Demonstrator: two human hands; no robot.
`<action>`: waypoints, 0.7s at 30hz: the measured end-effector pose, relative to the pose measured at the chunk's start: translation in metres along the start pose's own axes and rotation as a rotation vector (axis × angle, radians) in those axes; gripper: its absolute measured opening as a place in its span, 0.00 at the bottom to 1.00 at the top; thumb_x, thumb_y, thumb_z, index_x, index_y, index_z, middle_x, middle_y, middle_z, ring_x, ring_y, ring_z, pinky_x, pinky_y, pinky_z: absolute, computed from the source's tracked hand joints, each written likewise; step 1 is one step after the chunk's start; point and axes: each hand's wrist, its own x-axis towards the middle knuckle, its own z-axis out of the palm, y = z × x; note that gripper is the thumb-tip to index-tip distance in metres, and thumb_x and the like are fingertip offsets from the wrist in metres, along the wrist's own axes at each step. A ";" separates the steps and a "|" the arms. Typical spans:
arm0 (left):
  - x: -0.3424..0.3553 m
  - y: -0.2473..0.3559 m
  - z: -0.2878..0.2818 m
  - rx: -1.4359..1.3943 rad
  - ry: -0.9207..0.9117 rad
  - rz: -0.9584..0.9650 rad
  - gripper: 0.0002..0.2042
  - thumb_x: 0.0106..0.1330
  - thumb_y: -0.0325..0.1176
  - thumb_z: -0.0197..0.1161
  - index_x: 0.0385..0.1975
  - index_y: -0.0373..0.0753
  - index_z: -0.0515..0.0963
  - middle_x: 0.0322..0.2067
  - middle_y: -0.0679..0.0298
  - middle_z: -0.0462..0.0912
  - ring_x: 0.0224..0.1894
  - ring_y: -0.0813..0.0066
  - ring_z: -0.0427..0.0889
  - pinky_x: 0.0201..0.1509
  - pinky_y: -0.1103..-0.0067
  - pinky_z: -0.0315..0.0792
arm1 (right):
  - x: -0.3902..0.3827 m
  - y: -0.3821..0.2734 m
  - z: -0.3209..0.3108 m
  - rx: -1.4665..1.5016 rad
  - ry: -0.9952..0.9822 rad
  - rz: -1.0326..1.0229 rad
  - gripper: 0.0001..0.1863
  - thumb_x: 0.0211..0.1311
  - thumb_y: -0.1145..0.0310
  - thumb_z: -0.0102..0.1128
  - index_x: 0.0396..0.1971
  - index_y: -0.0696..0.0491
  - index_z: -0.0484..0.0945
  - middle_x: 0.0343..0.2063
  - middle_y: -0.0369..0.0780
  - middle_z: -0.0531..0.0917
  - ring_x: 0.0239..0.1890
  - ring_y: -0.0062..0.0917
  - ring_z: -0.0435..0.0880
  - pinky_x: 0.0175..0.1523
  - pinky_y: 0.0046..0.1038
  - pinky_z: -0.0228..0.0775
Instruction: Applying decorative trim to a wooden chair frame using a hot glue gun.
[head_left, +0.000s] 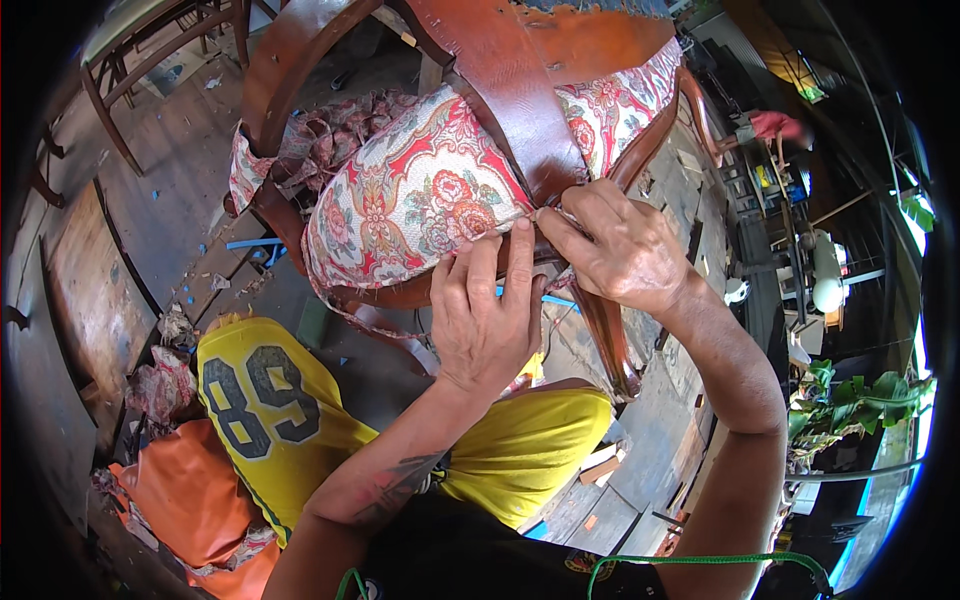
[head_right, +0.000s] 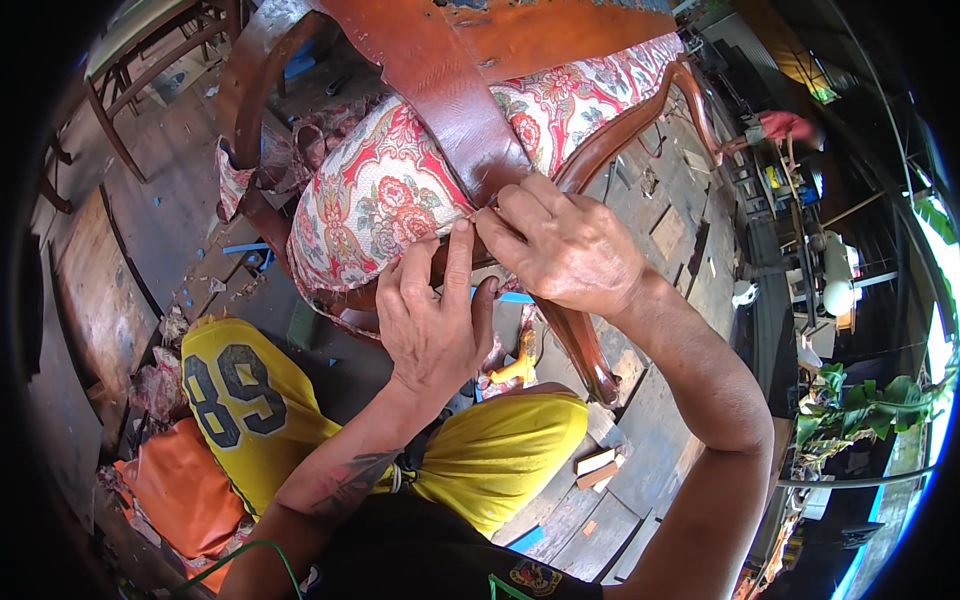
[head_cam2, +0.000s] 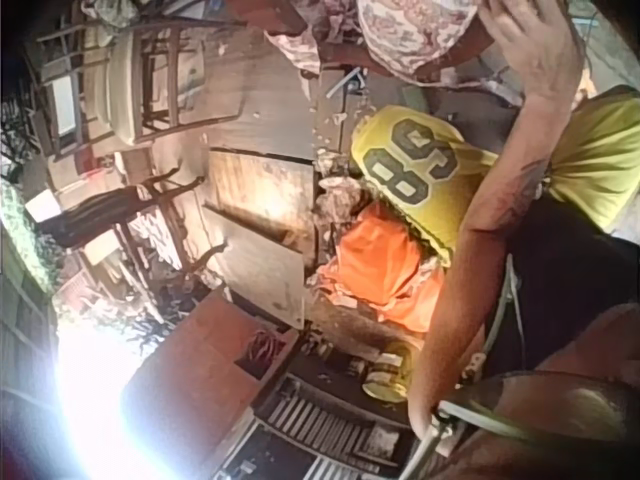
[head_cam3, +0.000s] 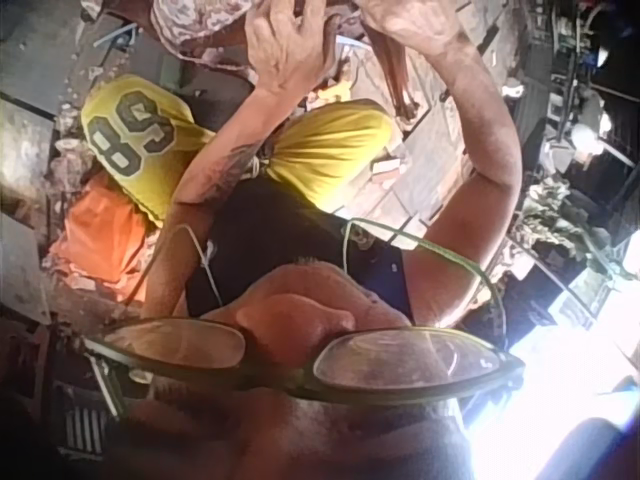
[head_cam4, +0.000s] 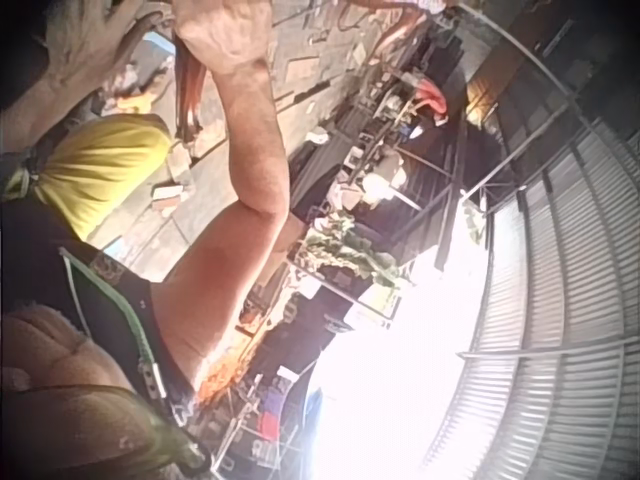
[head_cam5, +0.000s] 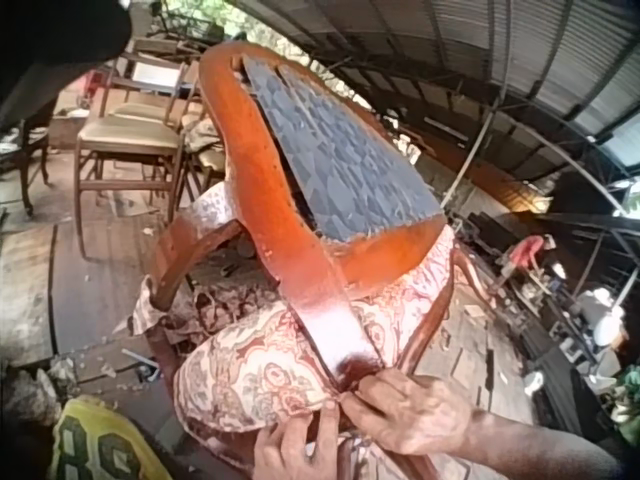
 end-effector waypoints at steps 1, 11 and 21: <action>0.000 0.000 0.000 0.024 -0.004 0.015 0.32 0.63 0.39 0.71 0.69 0.41 0.73 0.57 0.53 0.71 0.54 0.53 0.70 0.62 0.60 0.69 | 0.000 0.000 0.000 0.006 -0.001 0.005 0.20 0.45 0.68 0.65 0.43 0.54 0.84 0.34 0.34 0.79 0.39 0.24 0.83 0.33 0.22 0.81; 0.002 -0.001 0.000 0.062 0.012 0.053 0.30 0.65 0.39 0.69 0.68 0.40 0.74 0.58 0.55 0.72 0.55 0.54 0.71 0.61 0.60 0.69 | 0.000 -0.001 -0.001 0.006 0.005 0.013 0.20 0.45 0.68 0.65 0.42 0.54 0.85 0.33 0.34 0.79 0.39 0.24 0.83 0.32 0.21 0.81; 0.007 0.001 -0.004 -0.049 -0.023 0.065 0.29 0.65 0.35 0.66 0.66 0.33 0.74 0.59 0.50 0.72 0.58 0.50 0.69 0.64 0.61 0.67 | -0.009 0.000 0.002 0.083 -0.081 0.056 0.30 0.39 0.69 0.70 0.51 0.53 0.83 0.42 0.39 0.80 0.43 0.31 0.84 0.36 0.28 0.83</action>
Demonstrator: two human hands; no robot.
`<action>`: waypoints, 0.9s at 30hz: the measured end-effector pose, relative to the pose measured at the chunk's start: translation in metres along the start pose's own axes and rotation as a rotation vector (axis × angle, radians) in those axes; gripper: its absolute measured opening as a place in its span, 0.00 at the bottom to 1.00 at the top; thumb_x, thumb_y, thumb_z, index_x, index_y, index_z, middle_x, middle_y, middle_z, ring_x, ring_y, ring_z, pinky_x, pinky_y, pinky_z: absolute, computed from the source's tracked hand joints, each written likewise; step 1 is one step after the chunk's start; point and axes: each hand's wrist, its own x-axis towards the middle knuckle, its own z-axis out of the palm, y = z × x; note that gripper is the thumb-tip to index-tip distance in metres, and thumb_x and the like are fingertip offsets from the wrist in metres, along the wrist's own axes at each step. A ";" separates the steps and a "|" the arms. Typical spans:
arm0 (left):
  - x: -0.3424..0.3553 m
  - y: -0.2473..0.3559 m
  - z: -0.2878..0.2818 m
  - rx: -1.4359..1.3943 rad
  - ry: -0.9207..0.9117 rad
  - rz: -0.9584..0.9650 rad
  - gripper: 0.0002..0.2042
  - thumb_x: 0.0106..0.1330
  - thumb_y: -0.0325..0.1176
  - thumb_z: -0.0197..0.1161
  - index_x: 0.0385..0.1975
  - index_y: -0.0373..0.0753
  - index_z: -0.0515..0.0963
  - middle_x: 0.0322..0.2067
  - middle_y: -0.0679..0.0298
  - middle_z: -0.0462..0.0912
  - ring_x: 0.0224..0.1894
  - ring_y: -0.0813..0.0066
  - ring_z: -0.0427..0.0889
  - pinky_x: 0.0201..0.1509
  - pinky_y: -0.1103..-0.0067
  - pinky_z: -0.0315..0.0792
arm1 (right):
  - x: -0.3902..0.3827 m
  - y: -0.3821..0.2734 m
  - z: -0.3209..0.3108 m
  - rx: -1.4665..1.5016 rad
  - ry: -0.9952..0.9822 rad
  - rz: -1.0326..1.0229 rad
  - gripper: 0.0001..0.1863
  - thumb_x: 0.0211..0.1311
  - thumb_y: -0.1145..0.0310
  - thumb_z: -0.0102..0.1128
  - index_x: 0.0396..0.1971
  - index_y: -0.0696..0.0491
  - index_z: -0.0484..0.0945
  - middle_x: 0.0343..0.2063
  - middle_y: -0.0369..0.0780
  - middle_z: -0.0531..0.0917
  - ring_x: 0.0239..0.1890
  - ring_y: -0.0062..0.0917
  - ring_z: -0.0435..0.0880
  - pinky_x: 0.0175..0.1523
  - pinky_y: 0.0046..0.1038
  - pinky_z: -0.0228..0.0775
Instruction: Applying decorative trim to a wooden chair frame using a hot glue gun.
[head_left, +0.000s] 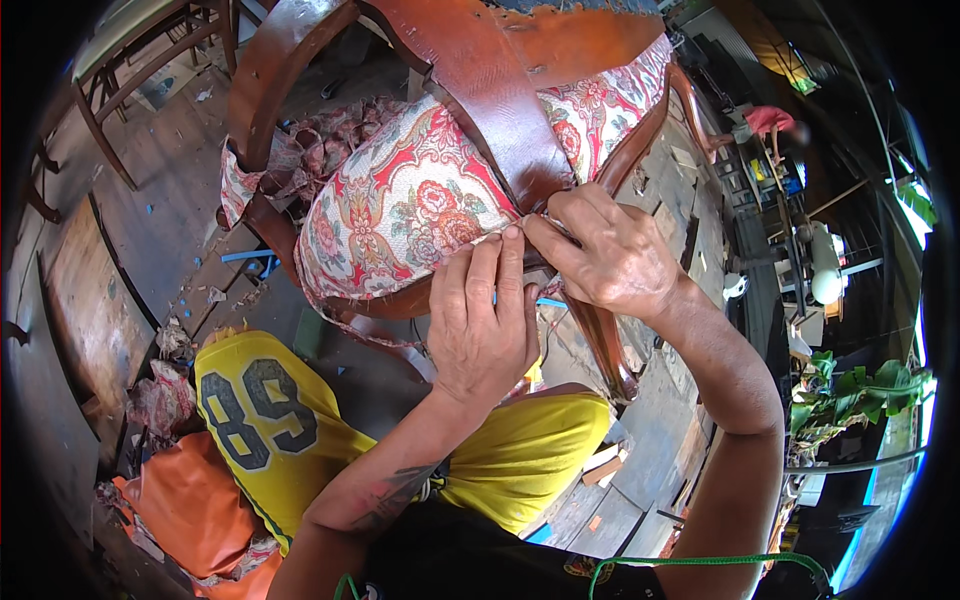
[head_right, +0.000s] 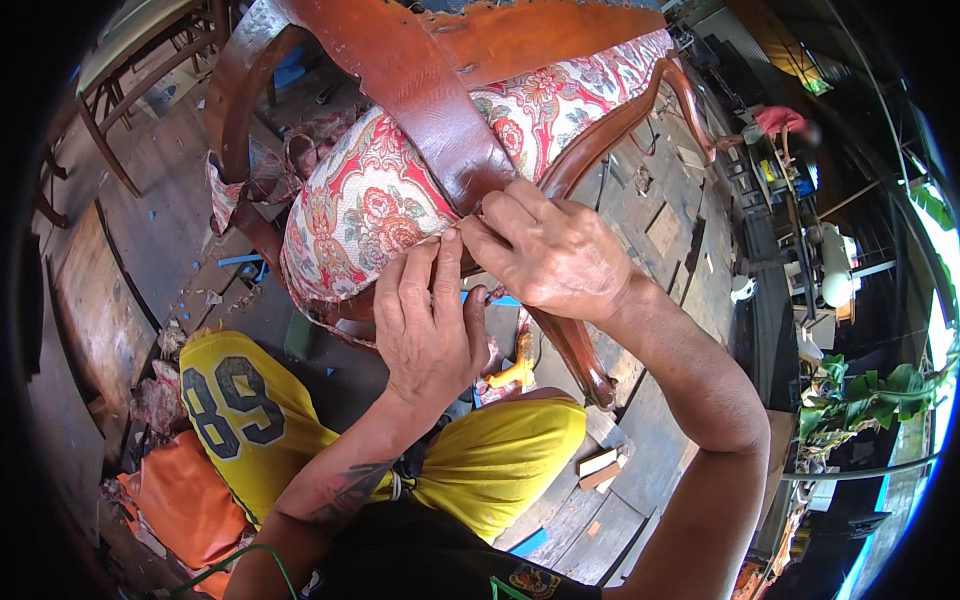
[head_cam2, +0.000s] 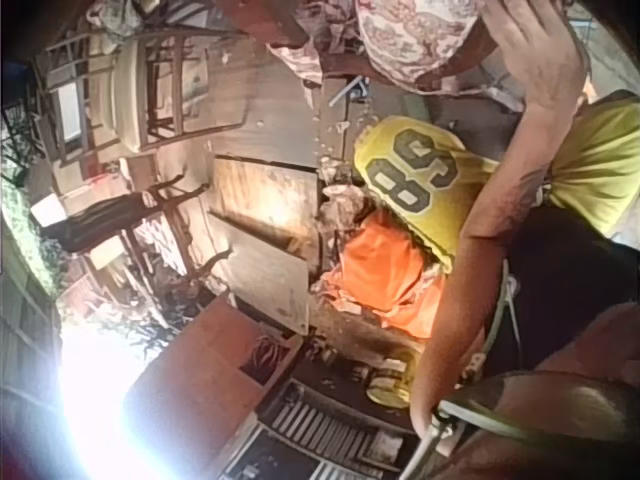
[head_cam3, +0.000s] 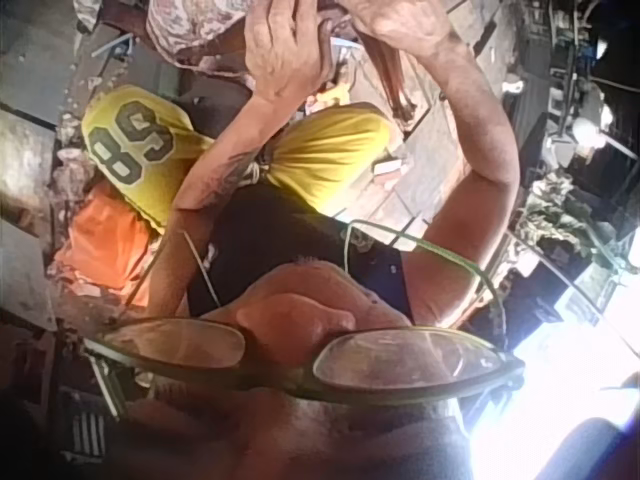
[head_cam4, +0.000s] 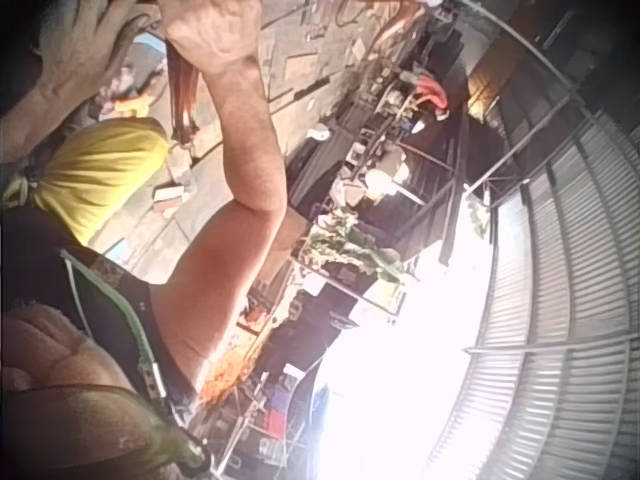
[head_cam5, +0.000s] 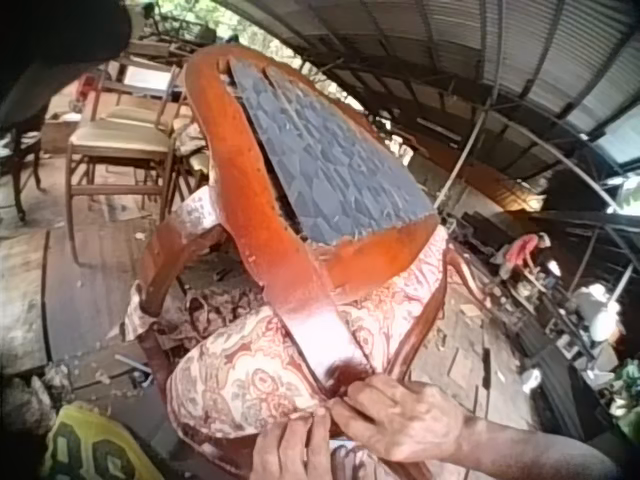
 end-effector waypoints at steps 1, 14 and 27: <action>0.001 0.001 -0.001 -0.008 -0.034 -0.013 0.28 0.66 0.34 0.65 0.66 0.32 0.74 0.59 0.49 0.72 0.58 0.49 0.70 0.64 0.61 0.67 | 0.000 0.000 0.001 0.004 0.001 0.000 0.30 0.39 0.69 0.70 0.51 0.53 0.83 0.42 0.39 0.80 0.43 0.31 0.84 0.37 0.28 0.83; 0.005 -0.003 -0.001 0.019 0.011 0.023 0.22 0.70 0.34 0.62 0.62 0.32 0.78 0.55 0.54 0.77 0.53 0.52 0.75 0.60 0.64 0.73 | 0.004 0.000 0.000 -0.039 0.087 -0.015 0.19 0.46 0.67 0.65 0.41 0.54 0.85 0.34 0.35 0.79 0.39 0.24 0.83 0.31 0.21 0.81; 0.002 -0.004 0.006 0.145 0.030 0.046 0.25 0.67 0.39 0.68 0.62 0.36 0.79 0.54 0.59 0.78 0.52 0.57 0.76 0.58 0.66 0.74 | 0.005 -0.003 0.002 -0.005 0.106 0.017 0.23 0.43 0.68 0.66 0.44 0.59 0.84 0.37 0.39 0.82 0.40 0.28 0.84 0.33 0.26 0.82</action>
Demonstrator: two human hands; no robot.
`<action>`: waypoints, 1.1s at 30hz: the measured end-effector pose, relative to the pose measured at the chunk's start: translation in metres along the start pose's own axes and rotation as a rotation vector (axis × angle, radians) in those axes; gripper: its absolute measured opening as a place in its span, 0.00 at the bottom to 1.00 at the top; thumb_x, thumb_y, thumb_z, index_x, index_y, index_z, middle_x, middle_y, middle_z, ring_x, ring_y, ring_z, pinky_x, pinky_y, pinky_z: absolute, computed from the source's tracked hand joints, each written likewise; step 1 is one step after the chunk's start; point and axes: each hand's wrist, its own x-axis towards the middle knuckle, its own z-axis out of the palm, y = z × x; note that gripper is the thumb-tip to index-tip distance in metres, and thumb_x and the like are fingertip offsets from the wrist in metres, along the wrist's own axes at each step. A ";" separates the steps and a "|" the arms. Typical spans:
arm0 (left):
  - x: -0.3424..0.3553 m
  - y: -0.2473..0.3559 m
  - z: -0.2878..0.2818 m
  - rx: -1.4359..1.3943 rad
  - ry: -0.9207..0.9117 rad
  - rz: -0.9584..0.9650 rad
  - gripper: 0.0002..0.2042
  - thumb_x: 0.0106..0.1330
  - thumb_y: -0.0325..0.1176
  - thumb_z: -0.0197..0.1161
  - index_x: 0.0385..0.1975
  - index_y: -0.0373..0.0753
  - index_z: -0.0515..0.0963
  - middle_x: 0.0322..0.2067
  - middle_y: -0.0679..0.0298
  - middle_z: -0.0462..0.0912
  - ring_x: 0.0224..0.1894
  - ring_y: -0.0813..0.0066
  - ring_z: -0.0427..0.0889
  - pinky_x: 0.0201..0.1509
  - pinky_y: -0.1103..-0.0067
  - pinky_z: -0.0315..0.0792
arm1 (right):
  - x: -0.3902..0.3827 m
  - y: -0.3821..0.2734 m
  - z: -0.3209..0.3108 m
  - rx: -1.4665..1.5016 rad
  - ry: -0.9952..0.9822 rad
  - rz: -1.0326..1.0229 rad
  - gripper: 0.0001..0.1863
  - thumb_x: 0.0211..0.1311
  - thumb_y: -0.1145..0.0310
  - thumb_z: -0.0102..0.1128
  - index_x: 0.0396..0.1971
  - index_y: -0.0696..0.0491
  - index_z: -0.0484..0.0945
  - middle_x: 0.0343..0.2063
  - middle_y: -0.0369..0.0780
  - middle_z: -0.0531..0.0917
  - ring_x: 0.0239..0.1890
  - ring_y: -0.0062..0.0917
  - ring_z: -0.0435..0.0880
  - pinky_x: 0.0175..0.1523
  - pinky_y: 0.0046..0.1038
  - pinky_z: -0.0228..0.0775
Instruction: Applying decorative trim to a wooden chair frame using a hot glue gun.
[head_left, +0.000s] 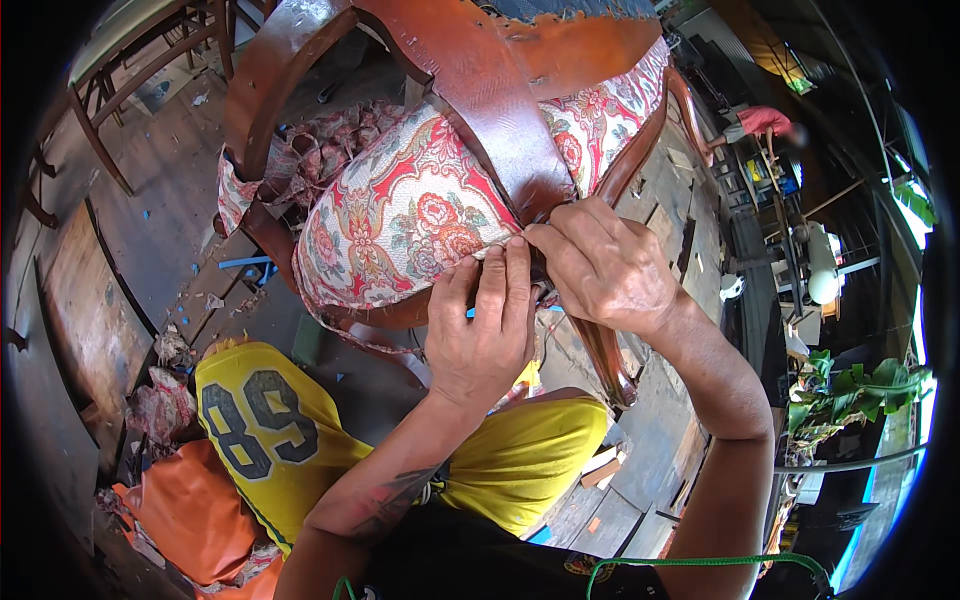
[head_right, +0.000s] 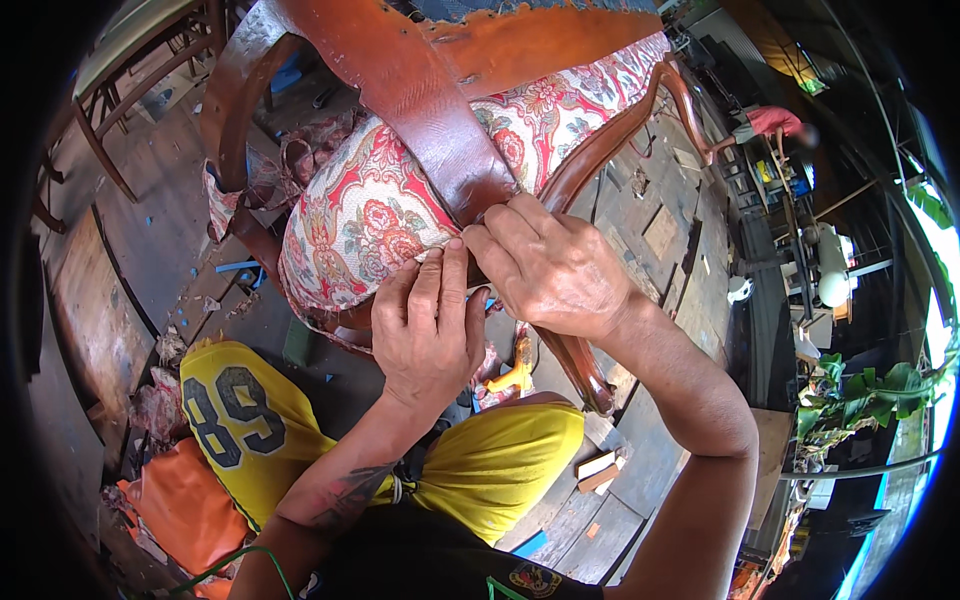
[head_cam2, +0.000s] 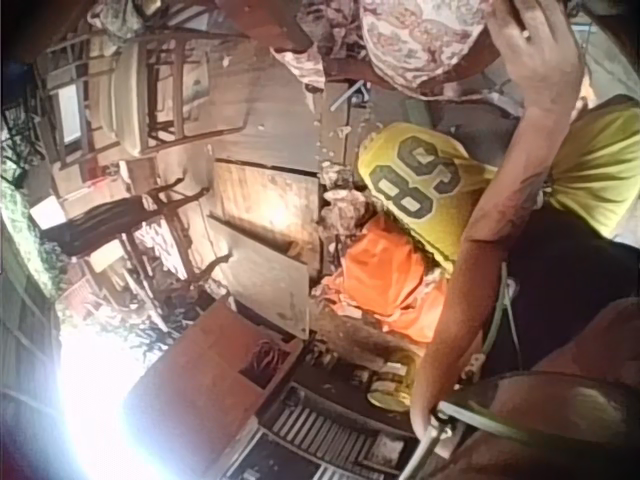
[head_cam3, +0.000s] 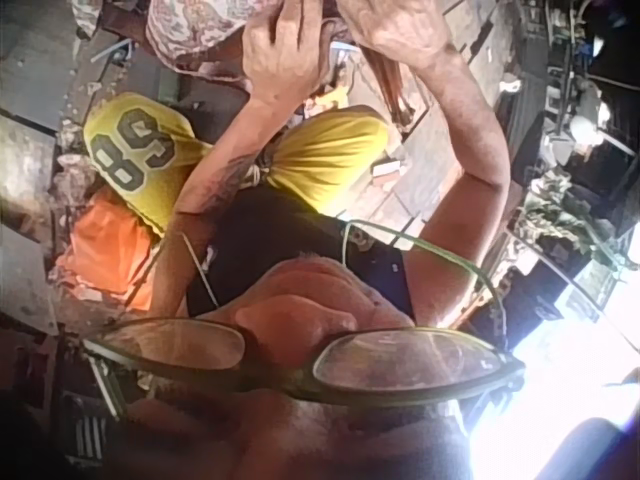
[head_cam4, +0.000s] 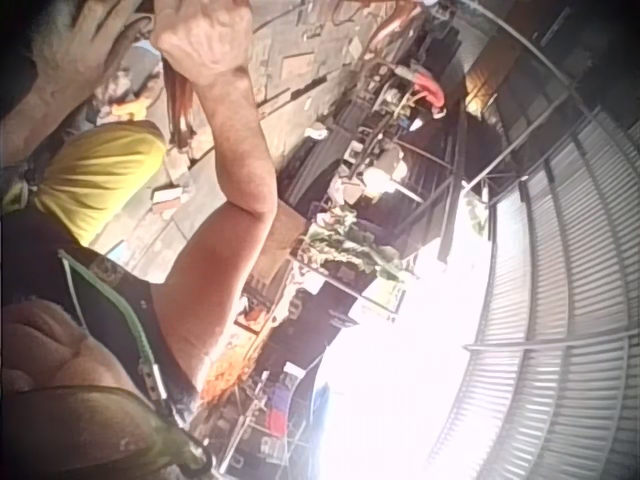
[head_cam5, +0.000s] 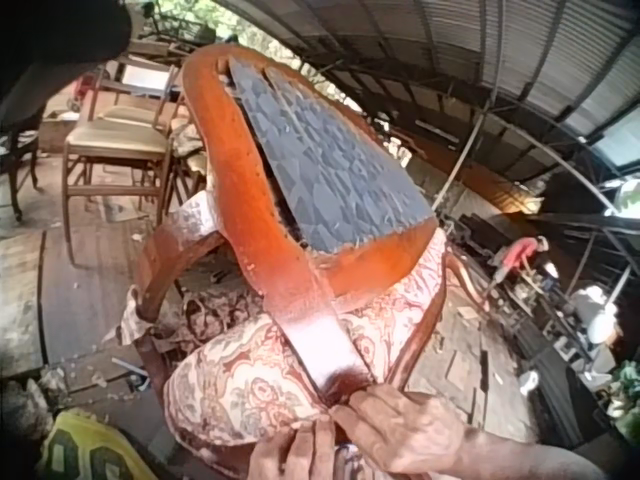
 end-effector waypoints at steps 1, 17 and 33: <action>0.000 0.000 0.000 0.005 -0.006 0.003 0.25 0.67 0.39 0.68 0.62 0.36 0.79 0.54 0.60 0.79 0.52 0.58 0.76 0.57 0.66 0.74 | 0.000 -0.002 0.000 0.021 0.004 0.036 0.22 0.43 0.69 0.67 0.44 0.59 0.84 0.37 0.39 0.82 0.40 0.29 0.85 0.34 0.26 0.82; 0.004 0.000 0.001 0.041 0.014 0.031 0.23 0.69 0.39 0.68 0.61 0.35 0.79 0.52 0.60 0.78 0.51 0.60 0.75 0.57 0.65 0.74 | 0.007 -0.015 -0.002 0.441 0.121 0.509 0.05 0.58 0.75 0.68 0.35 0.55 0.85 0.32 0.43 0.83 0.36 0.40 0.85 0.44 0.39 0.80; -0.001 0.001 0.002 0.018 -0.013 -0.017 0.25 0.68 0.41 0.68 0.63 0.37 0.78 0.54 0.60 0.77 0.53 0.58 0.76 0.60 0.63 0.74 | 0.023 -0.019 -0.007 0.570 0.007 0.772 0.05 0.56 0.74 0.71 0.28 0.58 0.84 0.27 0.45 0.85 0.34 0.41 0.87 0.42 0.39 0.79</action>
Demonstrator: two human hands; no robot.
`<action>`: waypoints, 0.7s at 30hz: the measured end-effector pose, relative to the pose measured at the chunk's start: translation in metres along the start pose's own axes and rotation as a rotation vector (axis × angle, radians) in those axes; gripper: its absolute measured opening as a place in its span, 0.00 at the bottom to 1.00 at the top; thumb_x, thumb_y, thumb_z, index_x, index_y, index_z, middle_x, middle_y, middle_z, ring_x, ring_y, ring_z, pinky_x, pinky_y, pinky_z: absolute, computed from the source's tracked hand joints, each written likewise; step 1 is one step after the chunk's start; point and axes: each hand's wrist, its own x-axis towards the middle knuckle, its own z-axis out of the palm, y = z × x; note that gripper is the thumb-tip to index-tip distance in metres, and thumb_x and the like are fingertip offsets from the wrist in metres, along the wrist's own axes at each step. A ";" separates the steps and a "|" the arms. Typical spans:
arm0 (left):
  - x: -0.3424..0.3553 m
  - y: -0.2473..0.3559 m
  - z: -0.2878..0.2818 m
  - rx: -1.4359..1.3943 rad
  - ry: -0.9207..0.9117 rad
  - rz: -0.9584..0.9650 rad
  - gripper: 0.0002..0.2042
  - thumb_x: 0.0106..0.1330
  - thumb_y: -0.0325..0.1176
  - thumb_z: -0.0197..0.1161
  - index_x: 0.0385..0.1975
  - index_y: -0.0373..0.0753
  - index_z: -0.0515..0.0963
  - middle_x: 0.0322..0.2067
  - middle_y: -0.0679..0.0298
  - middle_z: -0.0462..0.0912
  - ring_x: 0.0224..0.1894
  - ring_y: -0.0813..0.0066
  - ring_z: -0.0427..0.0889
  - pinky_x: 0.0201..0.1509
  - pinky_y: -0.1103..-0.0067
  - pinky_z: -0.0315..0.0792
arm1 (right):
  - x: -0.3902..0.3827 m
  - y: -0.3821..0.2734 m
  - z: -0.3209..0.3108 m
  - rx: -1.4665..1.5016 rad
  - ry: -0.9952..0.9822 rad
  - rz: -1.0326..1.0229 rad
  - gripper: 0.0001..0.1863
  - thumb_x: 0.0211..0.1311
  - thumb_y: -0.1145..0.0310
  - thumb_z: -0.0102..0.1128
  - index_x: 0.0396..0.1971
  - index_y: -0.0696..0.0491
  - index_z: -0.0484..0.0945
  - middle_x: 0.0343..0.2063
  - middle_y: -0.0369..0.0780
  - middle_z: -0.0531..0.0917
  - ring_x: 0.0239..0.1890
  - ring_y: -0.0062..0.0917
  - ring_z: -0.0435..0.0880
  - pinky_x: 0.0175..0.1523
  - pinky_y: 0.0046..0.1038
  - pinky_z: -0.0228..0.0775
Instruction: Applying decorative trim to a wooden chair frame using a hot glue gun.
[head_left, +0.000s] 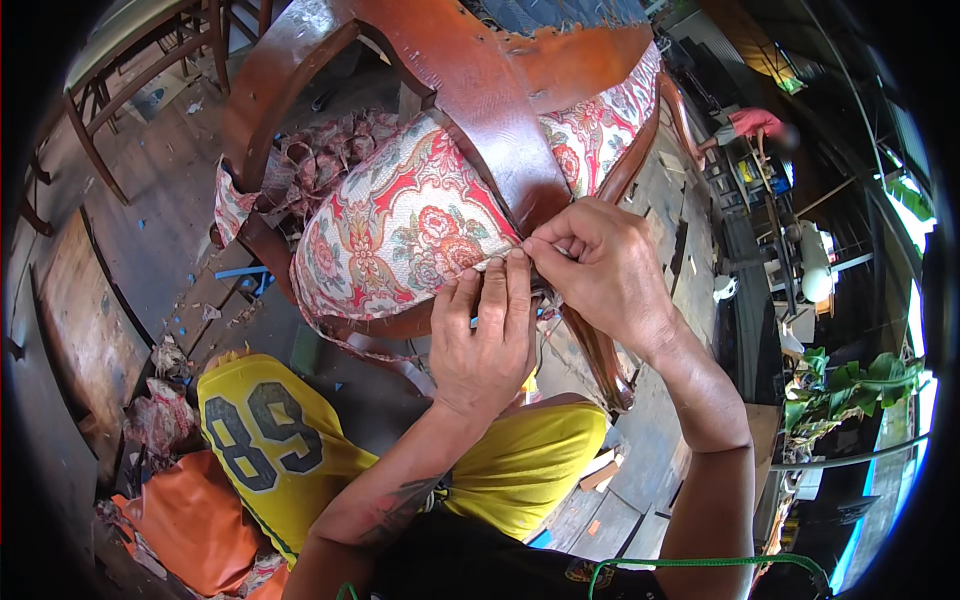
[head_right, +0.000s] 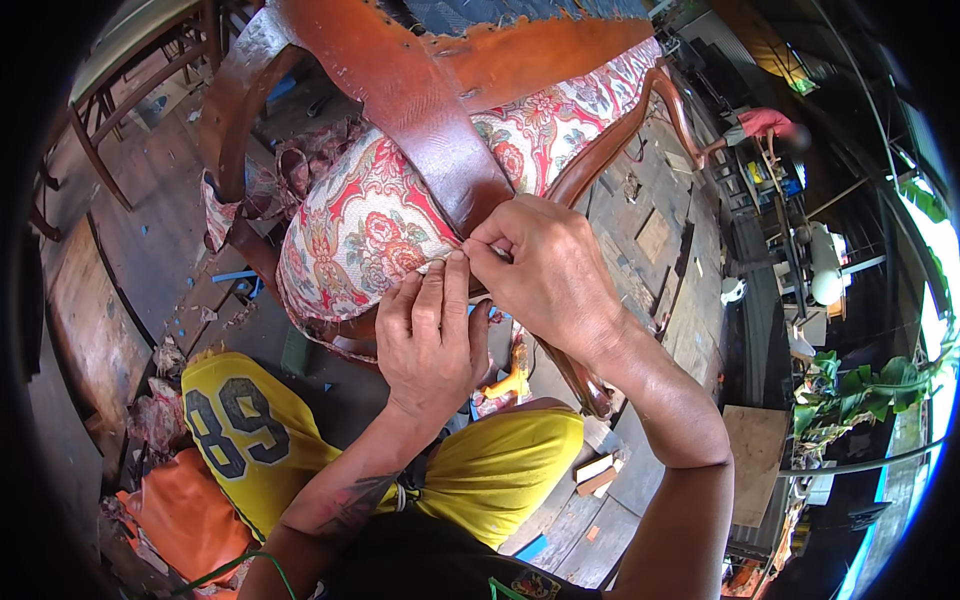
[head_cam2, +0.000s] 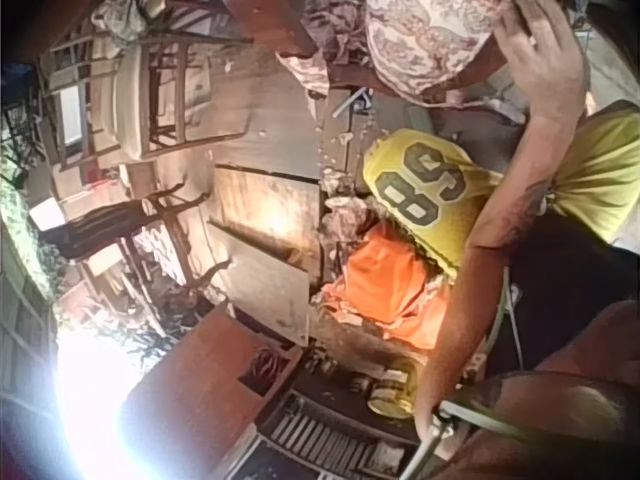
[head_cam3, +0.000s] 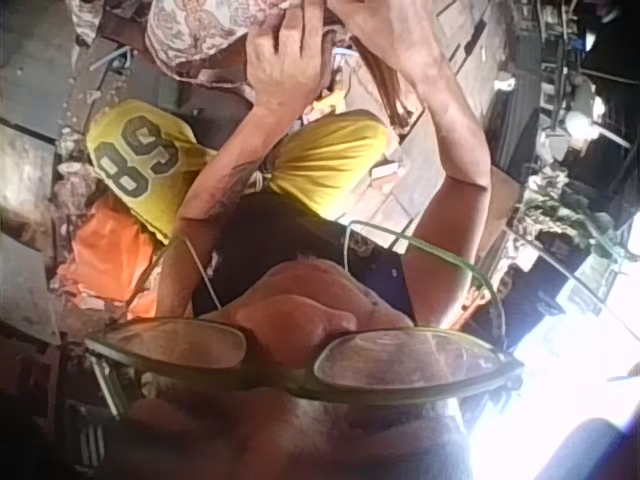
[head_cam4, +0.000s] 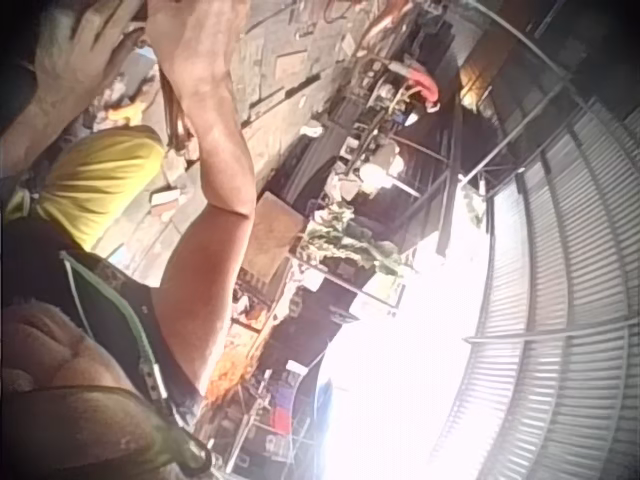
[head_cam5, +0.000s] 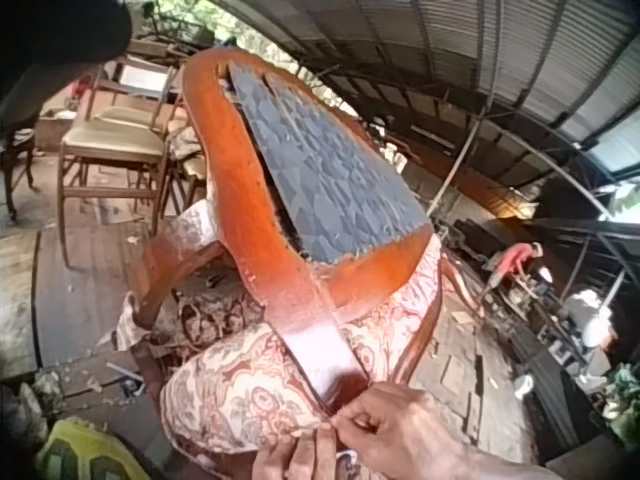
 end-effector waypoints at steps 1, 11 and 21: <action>0.000 0.001 0.000 0.001 0.002 -0.003 0.26 0.68 0.41 0.68 0.63 0.37 0.78 0.55 0.60 0.77 0.54 0.58 0.75 0.61 0.63 0.73 | 0.000 0.000 0.001 0.002 0.005 -0.003 0.05 0.56 0.74 0.71 0.27 0.58 0.83 0.26 0.44 0.84 0.32 0.40 0.87 0.40 0.38 0.79; -0.007 0.006 -0.003 -0.096 -0.040 -0.080 0.26 0.68 0.32 0.58 0.68 0.38 0.75 0.61 0.59 0.74 0.60 0.60 0.73 0.68 0.62 0.73 | 0.001 -0.003 0.004 -0.041 0.019 -0.018 0.07 0.54 0.75 0.74 0.25 0.59 0.83 0.23 0.43 0.83 0.24 0.34 0.84 0.32 0.33 0.75; -0.015 0.002 -0.001 -0.078 -0.066 -0.063 0.27 0.70 0.38 0.62 0.69 0.39 0.74 0.64 0.59 0.72 0.66 0.57 0.69 0.71 0.61 0.68 | 0.000 -0.005 0.005 -0.043 0.011 0.046 0.07 0.54 0.74 0.74 0.25 0.59 0.83 0.23 0.43 0.83 0.24 0.33 0.84 0.31 0.32 0.74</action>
